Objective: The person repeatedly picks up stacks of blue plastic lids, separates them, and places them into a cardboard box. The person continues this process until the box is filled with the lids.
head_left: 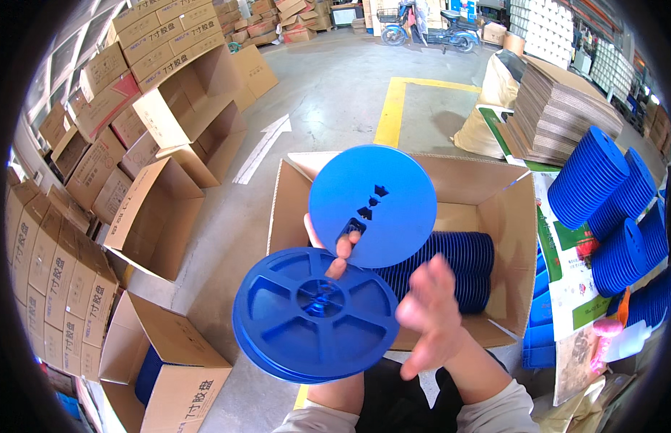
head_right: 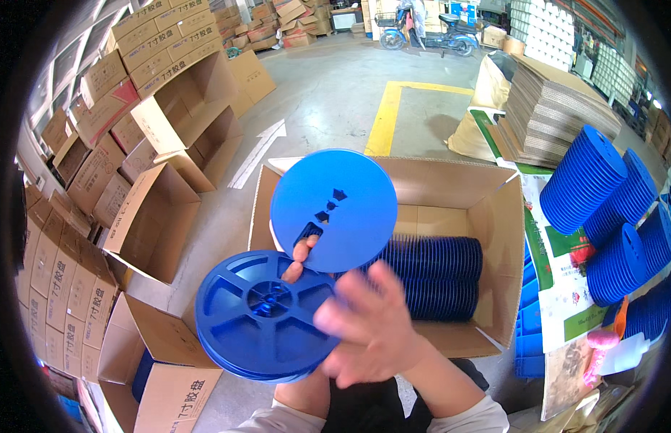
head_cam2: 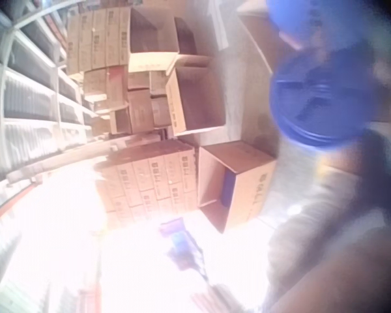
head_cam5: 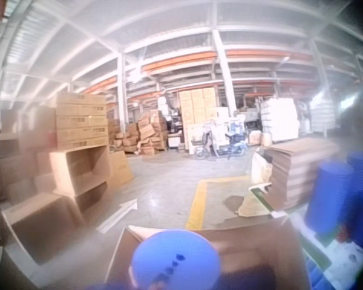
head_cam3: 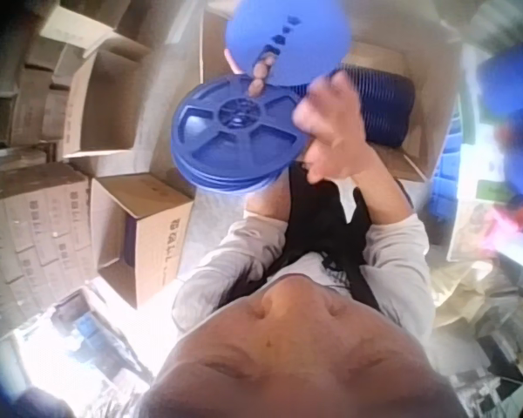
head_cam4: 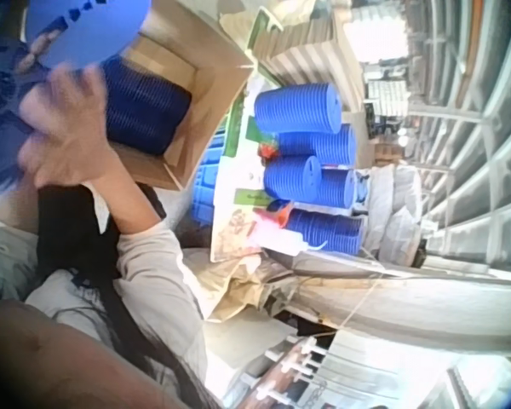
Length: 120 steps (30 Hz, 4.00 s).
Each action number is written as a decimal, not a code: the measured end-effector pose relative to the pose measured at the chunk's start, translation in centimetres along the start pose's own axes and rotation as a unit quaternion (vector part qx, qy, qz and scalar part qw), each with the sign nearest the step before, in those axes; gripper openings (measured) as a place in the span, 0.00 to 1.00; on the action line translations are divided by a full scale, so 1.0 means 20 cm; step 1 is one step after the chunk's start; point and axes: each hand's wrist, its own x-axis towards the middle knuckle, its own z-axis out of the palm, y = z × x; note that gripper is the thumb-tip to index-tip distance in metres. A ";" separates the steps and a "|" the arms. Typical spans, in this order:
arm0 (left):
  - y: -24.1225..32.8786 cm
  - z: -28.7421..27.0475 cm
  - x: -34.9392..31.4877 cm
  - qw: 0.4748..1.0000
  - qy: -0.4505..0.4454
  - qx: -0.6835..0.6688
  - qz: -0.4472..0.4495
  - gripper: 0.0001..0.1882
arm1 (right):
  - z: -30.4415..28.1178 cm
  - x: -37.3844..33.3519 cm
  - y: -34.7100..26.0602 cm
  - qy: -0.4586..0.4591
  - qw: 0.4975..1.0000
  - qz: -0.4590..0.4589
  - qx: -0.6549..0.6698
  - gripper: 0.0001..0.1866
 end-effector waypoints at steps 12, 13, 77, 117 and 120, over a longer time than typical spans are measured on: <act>-0.02 -0.05 -0.01 0.998 -0.049 -0.033 -0.001 0.14 | 0.02 -0.10 0.22 0.132 0.913 0.382 0.063 0.44; 0.00 -0.04 -0.01 0.999 -0.049 -0.010 -0.012 0.12 | 0.02 -0.10 0.22 0.126 0.918 0.376 0.033 0.43; -0.23 -0.14 0.10 0.941 -0.219 -0.256 0.040 0.33 | 0.02 -0.03 0.17 0.287 0.809 0.379 0.346 0.45; -0.05 -0.33 -0.22 0.877 0.235 0.111 -0.405 0.48 | 0.04 -0.80 0.57 0.217 0.533 0.662 0.481 0.41; 0.00 -0.28 -0.21 0.859 0.259 0.088 -0.432 0.49 | 0.03 -0.75 0.54 0.213 0.516 0.691 0.460 0.42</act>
